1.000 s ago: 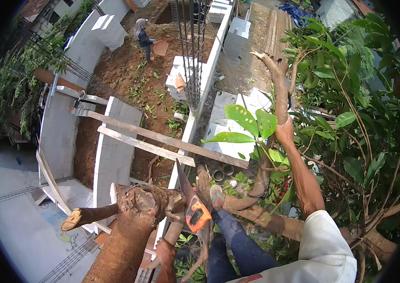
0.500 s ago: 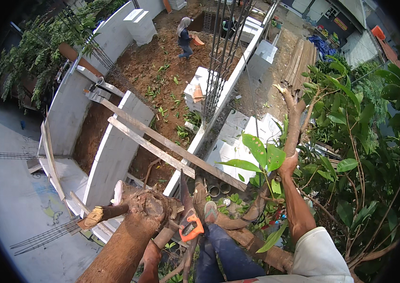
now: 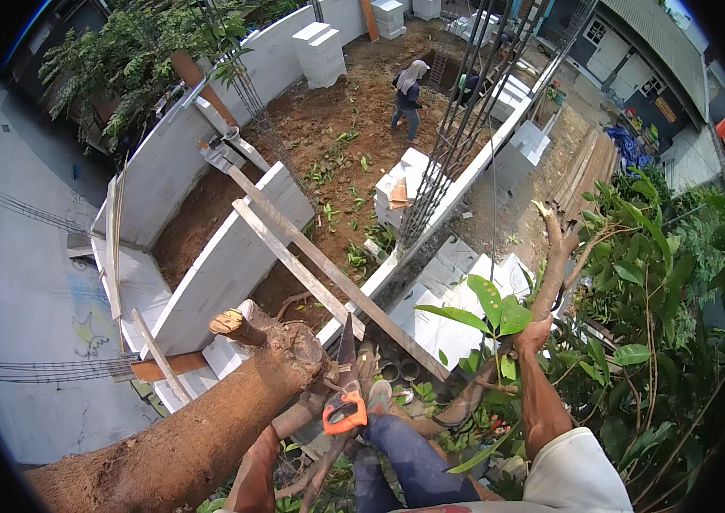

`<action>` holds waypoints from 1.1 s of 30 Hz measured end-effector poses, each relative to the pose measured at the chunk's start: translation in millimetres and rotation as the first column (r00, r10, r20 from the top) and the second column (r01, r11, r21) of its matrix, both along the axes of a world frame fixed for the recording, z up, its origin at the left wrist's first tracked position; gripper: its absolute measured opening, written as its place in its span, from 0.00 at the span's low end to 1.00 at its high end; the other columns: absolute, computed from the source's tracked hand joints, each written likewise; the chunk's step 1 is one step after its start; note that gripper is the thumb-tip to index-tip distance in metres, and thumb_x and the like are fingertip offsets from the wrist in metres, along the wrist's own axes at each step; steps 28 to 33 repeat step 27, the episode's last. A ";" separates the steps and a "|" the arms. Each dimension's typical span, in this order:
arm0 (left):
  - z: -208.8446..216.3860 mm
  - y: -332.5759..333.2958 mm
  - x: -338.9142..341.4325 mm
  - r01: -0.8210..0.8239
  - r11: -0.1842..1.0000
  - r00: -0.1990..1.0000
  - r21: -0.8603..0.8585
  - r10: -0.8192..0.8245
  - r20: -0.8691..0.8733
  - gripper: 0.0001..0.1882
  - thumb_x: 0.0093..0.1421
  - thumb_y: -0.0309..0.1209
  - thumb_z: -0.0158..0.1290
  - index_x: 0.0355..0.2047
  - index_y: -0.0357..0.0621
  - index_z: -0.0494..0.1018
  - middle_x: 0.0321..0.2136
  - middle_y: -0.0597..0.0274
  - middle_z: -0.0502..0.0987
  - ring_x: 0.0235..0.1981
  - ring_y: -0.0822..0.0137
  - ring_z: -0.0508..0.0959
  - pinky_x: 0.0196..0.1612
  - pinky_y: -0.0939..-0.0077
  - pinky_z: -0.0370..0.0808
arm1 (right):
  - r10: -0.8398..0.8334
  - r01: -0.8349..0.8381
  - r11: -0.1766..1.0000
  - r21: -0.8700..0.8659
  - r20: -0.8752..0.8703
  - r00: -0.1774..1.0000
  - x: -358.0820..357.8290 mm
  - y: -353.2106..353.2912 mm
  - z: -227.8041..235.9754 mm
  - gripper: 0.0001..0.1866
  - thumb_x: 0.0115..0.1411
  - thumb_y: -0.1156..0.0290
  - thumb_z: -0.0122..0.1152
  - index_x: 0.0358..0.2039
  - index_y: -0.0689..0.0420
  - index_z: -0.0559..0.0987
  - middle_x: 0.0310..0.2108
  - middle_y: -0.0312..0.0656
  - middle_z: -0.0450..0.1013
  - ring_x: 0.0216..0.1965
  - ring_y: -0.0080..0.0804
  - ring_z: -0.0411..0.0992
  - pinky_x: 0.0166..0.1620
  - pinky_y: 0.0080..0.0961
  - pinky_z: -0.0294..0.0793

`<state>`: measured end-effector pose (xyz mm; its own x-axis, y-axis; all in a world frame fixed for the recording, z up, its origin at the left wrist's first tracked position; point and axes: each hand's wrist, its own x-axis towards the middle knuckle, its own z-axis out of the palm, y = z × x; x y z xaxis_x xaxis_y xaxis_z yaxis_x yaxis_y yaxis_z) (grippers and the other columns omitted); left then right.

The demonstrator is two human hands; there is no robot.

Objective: The person saws through tree branches using a hand saw while perched on the tree trunk, eventually removing a large section of the branch.

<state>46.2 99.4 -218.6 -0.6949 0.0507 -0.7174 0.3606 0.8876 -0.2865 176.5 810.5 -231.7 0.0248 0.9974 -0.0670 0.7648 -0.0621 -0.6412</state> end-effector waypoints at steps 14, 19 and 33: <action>8.9 -11.9 5.5 -0.007 1.000 0.994 0.000 0.007 -0.105 0.24 0.54 0.33 0.64 0.51 0.41 0.74 0.46 0.50 0.83 0.49 0.49 0.85 0.52 0.53 0.81 | -0.023 0.022 0.999 -0.029 -0.033 0.999 -3.4 -7.3 -16.8 0.29 0.61 0.61 0.69 0.61 0.55 0.73 0.47 0.56 0.82 0.47 0.56 0.82 0.49 0.49 0.79; -8.2 -7.2 7.2 0.000 1.000 0.996 0.001 0.000 -0.084 0.22 0.55 0.33 0.65 0.49 0.44 0.73 0.43 0.53 0.83 0.47 0.50 0.86 0.50 0.54 0.83 | -0.023 0.024 0.999 -0.030 0.052 0.998 -6.5 -3.5 -4.8 0.35 0.56 0.53 0.73 0.59 0.56 0.72 0.42 0.61 0.82 0.46 0.64 0.81 0.48 0.54 0.77; -44.9 -23.1 11.5 0.054 0.998 0.979 0.023 -0.048 -0.199 0.24 0.52 0.33 0.68 0.48 0.45 0.73 0.43 0.54 0.83 0.45 0.50 0.86 0.49 0.55 0.83 | -0.045 0.043 0.999 0.025 0.074 0.996 -1.3 -1.4 7.9 0.36 0.54 0.51 0.75 0.58 0.55 0.73 0.42 0.59 0.82 0.46 0.61 0.81 0.49 0.53 0.79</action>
